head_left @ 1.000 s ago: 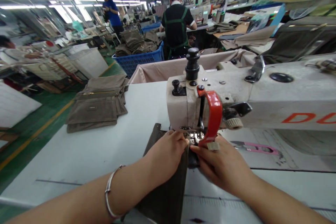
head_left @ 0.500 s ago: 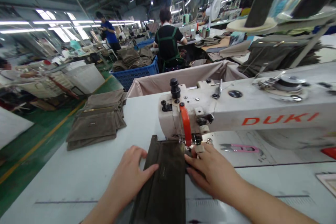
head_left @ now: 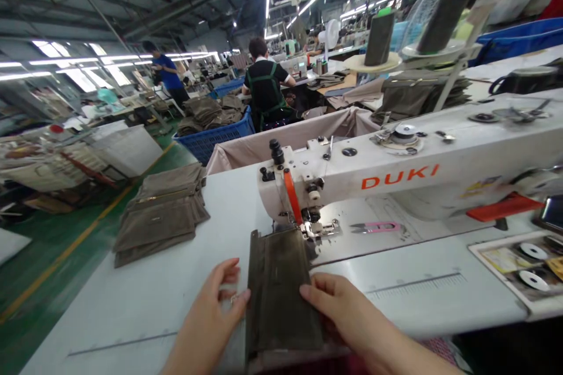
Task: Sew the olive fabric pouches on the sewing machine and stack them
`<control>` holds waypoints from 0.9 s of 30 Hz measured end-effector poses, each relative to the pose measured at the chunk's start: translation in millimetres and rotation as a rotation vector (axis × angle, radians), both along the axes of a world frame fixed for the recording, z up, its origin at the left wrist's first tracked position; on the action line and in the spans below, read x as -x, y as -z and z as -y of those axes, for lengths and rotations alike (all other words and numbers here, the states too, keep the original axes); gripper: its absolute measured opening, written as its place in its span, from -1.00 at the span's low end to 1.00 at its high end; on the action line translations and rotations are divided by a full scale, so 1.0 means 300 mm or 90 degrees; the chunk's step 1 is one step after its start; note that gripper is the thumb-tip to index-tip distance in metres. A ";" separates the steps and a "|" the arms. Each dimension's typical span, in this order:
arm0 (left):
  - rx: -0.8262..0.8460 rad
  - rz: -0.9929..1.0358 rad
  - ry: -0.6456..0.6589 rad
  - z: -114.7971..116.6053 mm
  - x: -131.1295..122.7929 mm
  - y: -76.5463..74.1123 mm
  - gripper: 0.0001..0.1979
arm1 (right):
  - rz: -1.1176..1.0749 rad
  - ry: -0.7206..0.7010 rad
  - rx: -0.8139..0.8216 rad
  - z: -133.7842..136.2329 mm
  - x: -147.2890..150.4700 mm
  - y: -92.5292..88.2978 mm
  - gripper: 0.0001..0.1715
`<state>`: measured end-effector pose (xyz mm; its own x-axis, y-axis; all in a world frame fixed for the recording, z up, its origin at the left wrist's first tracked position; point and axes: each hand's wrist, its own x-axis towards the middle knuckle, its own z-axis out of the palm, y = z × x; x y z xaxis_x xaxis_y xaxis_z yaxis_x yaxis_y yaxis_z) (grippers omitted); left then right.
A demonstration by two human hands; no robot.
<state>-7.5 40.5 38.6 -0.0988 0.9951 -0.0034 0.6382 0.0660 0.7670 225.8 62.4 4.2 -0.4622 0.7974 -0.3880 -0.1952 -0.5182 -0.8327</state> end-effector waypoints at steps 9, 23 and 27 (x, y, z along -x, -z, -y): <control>-0.275 -0.216 0.389 0.135 -0.240 0.048 -0.79 | 0.254 -0.118 -0.136 0.216 -0.134 0.038 -0.85; -0.222 -0.166 0.266 0.133 -0.256 0.065 -0.75 | 0.480 0.026 -0.868 0.192 -0.153 0.086 -0.78; -0.268 -0.160 0.311 0.131 -0.266 0.057 -0.81 | 0.460 -0.016 -0.907 0.184 -0.159 0.091 -0.77</control>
<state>72.3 1.2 21.3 0.4135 0.8377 0.3567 0.6810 -0.5446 0.4895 273.6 7.2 -23.1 -0.5376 0.6790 0.4999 0.4326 0.7310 -0.5277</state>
